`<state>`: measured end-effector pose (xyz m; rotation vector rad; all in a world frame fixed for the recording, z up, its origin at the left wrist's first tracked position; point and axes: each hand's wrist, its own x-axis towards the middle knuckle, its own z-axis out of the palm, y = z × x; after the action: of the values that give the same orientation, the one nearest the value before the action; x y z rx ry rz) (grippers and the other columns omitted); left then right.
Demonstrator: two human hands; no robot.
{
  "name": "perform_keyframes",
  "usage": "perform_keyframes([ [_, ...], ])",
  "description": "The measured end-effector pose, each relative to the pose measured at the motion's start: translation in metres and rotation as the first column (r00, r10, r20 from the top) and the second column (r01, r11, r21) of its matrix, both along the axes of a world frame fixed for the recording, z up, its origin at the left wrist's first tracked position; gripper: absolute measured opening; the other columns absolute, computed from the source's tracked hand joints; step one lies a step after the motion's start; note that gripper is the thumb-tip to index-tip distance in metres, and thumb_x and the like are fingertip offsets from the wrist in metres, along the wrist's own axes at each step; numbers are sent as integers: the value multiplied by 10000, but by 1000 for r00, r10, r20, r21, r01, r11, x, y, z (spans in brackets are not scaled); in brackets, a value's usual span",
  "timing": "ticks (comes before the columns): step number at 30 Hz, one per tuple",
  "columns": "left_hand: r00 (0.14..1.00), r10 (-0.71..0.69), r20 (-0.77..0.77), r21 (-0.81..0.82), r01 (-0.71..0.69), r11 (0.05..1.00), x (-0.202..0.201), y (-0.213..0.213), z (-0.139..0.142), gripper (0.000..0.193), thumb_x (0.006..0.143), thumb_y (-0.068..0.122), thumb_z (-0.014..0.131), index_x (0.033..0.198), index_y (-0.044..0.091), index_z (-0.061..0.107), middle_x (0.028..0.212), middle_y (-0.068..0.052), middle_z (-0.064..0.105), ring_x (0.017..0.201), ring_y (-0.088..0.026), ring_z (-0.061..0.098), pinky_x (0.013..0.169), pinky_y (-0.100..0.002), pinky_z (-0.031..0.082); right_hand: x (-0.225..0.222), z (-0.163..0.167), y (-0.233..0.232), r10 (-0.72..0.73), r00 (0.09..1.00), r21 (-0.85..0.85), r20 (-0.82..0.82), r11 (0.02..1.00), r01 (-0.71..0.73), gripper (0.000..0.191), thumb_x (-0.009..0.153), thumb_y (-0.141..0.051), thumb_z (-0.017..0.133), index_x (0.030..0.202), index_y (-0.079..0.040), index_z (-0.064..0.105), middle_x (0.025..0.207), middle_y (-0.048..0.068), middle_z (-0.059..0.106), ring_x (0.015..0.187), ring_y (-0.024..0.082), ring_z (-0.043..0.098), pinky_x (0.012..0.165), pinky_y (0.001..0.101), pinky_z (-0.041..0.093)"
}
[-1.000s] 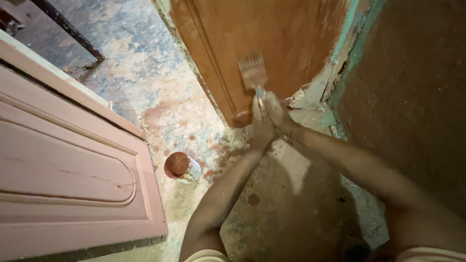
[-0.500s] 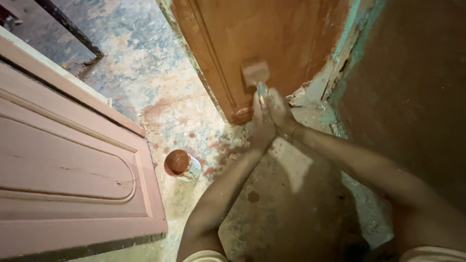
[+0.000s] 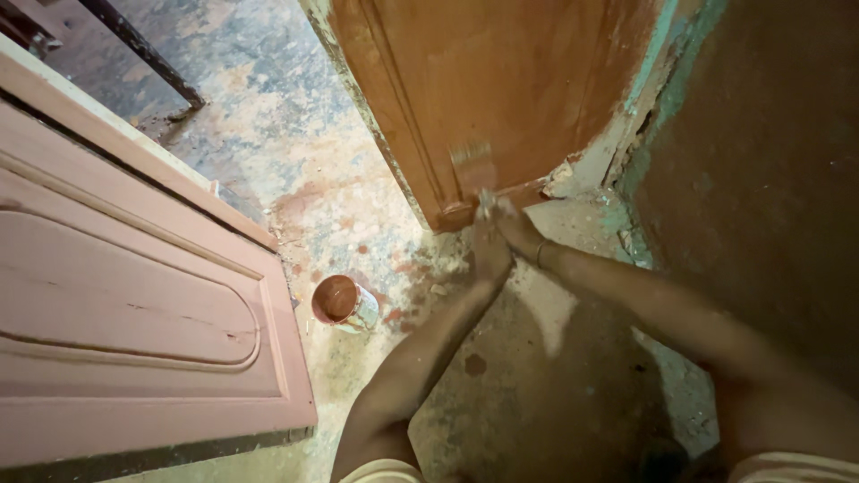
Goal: The person paints a wooden door panel with brown paint using a paintbrush, dipping the brush into a paint can on the floor and applying paint across the door surface, steadying the door with the other hand while working around the edges.
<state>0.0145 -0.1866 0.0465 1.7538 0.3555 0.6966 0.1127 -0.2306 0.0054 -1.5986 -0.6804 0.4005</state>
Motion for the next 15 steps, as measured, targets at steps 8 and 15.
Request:
perform_keyframes([
  [8,986,82,-143,-109,-98,989,7,12,-11,466,1230,308,310,1577,8,389,1366,-211,603,1227,-301,608,998,-403,495,-7,8,12,124,887,98,-445,991,-90,474,1081,-468,525,1163,-16,643,990,90,663,906,202,610,765,379,503],
  [15,919,-141,368,35,138,990,-14,26,112,470,1176,313,327,1561,46,361,1128,-106,644,1002,-208,666,847,-325,568,14,67,41,-9,976,257,217,965,-48,434,1111,-428,402,1256,-49,557,1052,42,597,989,149,592,887,321,520],
])
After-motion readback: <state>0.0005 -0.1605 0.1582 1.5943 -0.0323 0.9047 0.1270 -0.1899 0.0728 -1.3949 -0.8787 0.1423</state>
